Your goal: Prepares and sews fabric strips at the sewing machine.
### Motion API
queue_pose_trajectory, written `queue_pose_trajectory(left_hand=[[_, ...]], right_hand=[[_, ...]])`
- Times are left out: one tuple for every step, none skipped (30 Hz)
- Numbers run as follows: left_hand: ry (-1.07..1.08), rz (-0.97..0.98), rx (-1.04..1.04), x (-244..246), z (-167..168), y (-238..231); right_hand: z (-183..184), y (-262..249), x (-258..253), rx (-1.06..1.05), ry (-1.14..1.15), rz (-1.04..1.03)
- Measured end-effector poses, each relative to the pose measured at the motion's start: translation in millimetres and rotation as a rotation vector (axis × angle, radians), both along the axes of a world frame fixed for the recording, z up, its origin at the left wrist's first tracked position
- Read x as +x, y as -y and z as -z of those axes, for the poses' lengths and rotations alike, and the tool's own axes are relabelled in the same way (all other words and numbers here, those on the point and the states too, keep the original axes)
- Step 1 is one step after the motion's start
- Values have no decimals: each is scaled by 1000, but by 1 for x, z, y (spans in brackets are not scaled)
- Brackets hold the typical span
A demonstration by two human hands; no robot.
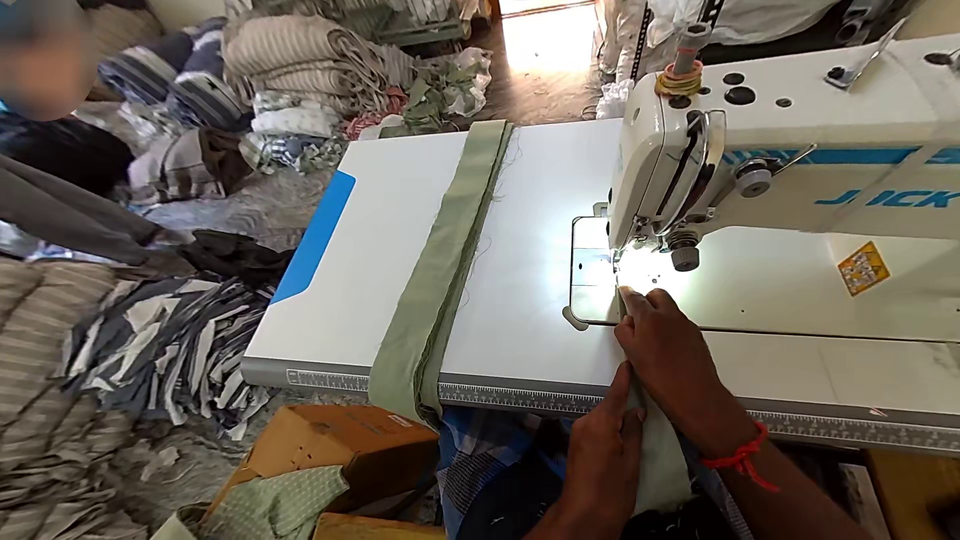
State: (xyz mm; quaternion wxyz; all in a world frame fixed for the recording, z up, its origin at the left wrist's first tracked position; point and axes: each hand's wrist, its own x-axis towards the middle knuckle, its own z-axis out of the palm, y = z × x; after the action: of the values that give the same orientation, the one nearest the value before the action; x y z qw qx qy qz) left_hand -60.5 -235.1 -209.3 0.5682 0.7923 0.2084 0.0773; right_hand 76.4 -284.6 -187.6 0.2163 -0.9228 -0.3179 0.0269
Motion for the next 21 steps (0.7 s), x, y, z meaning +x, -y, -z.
queue_pose_trajectory(left_hand=[[-10,0,4,0,-1,0],[-21,0,9,1,-2,0],[-27,-1,16,1,-2,-1],[-30,-3,24,1,-3,-1],[-26,-4,32,1,-3,-1],[-22,-3,33,1,-2,-1],[-19,-1,30,1,-2,-1],[-20,2,27,1,-2,-1],[-23,2,28,1,-2,-1],[-25,1,34,1,-2,-1],[-31,0,35,1,-2,-1],[-41,0,24,1,-2,-1],[-44,0,7,1,-2,-1],[-33,-3,-26,0,-1,-1],[3,-9,-83,0,3,0],[36,-7,-139,0,5,0],[42,-4,-140,0,5,0],[22,-1,-123,1,4,1],[-10,8,-104,2,1,0],[-41,19,-93,4,-1,-1],[-62,30,-92,7,-2,-2]], right_hand=[[0,0,0,1,-1,1],[0,-1,1,-2,-6,5],[1,-3,3,-10,-15,17],[2,-7,6,-29,-24,41],[3,-10,7,-44,-29,55],[3,-11,8,-51,-30,60],[3,-12,8,-58,-32,60],[3,-12,8,-63,-31,58],[3,-12,8,-63,-26,55],[4,-11,8,-60,-23,52],[4,-11,8,-53,-23,51],[3,-10,7,-44,-26,46],[2,-8,6,-35,-23,36],[2,-6,6,-30,-20,25],[2,-8,7,-38,-25,37],[2,-10,8,-42,-32,47],[2,-11,8,-45,-38,52],[2,-11,9,-48,-40,54],[2,-12,9,-50,-43,54],[1,-12,9,-50,-47,54],[0,-12,10,-50,-60,51]])
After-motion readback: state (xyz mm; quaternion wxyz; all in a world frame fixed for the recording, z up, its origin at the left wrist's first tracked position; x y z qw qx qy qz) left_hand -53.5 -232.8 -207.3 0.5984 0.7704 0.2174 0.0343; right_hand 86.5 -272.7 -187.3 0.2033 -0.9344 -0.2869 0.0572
